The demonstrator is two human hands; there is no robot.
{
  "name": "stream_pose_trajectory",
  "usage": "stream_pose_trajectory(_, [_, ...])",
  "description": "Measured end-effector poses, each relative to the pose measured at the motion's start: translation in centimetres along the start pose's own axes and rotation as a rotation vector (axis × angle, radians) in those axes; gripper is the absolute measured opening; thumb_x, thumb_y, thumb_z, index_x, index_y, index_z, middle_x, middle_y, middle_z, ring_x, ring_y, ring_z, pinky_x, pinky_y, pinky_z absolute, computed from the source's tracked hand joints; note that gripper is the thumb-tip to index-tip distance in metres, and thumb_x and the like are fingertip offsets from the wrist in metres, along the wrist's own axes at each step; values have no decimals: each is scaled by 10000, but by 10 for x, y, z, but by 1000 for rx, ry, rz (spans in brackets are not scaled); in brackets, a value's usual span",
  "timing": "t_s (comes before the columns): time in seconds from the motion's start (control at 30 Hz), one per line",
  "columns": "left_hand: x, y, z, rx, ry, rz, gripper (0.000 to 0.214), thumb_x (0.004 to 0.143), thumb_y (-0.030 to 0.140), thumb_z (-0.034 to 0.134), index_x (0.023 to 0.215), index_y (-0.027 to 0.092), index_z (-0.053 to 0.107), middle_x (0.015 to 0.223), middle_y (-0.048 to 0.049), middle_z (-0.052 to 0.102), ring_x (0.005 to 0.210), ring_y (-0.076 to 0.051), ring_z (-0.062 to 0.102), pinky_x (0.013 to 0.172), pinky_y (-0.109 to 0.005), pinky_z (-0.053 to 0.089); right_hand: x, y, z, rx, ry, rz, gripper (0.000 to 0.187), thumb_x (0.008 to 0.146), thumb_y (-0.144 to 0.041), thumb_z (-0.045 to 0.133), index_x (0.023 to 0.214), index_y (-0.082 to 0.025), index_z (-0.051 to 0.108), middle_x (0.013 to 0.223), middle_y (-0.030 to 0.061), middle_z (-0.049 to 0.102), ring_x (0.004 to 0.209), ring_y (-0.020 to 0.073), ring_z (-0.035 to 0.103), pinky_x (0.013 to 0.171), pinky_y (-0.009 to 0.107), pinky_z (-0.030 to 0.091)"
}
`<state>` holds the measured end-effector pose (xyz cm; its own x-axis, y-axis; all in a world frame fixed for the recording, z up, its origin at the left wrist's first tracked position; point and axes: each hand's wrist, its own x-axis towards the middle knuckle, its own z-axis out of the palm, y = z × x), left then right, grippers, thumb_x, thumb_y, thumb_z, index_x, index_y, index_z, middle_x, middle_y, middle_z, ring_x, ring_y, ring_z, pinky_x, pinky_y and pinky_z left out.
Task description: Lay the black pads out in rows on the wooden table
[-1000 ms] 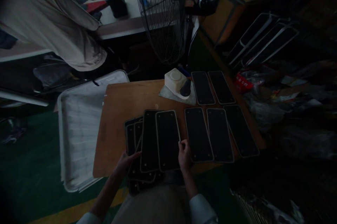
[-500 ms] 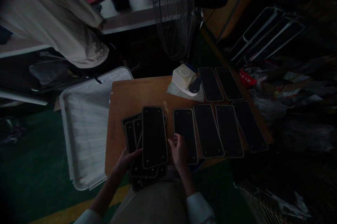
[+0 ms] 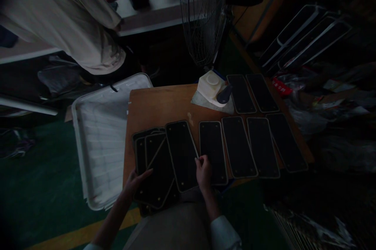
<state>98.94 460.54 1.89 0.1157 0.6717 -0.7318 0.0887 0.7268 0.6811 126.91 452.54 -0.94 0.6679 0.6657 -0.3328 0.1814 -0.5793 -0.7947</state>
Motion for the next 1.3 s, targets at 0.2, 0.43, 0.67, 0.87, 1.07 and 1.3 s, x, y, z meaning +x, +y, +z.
stream_pose_trajectory(0.2, [-8,2,-8,84,9,7,543,676,387,815,1114,125,630,1056,-131,752,899,-278,727,743,-341,622,0,-11,31,98,-11,13,365,814,-582,502,801,-219,540,719,13,604,679,184,573,637,303,473])
stream_pose_trajectory(0.43, [-5,6,-17,-5,98,-54,628,653,394,831,1178,128,613,1062,-147,749,892,-291,730,740,-358,626,9,-3,3,-9,-37,-11,335,768,-562,552,731,-233,498,655,-12,542,623,184,527,618,316,419])
stream_pose_trajectory(0.67, [8,4,-24,-44,100,-31,653,633,399,843,1186,127,627,1087,-147,744,962,-309,717,847,-404,606,-8,-18,-7,-486,-23,-186,270,901,-345,443,1090,-187,553,1057,140,634,970,281,600,805,409,472])
stream_pose_trajectory(0.87, [-2,4,-27,-94,143,-12,635,622,365,854,1176,148,632,1062,-131,754,913,-301,727,763,-373,622,-33,-61,55,-262,-458,-175,222,898,-400,571,1010,-212,606,949,61,695,881,215,657,771,326,499])
stream_pose_trajectory(1.07, [-5,3,-43,-114,178,-17,558,666,372,830,1133,157,614,1025,-103,762,849,-253,735,734,-350,620,-47,-74,105,-147,-352,-174,85,874,-296,593,902,-219,571,954,38,689,883,186,649,778,283,469])
stream_pose_trajectory(1.3, [4,2,-49,-213,129,18,559,687,373,812,1156,151,605,952,-84,767,761,-209,729,699,-310,612,-24,-74,106,-313,-495,-137,55,915,-241,519,967,-235,537,927,18,716,872,174,687,691,236,420])
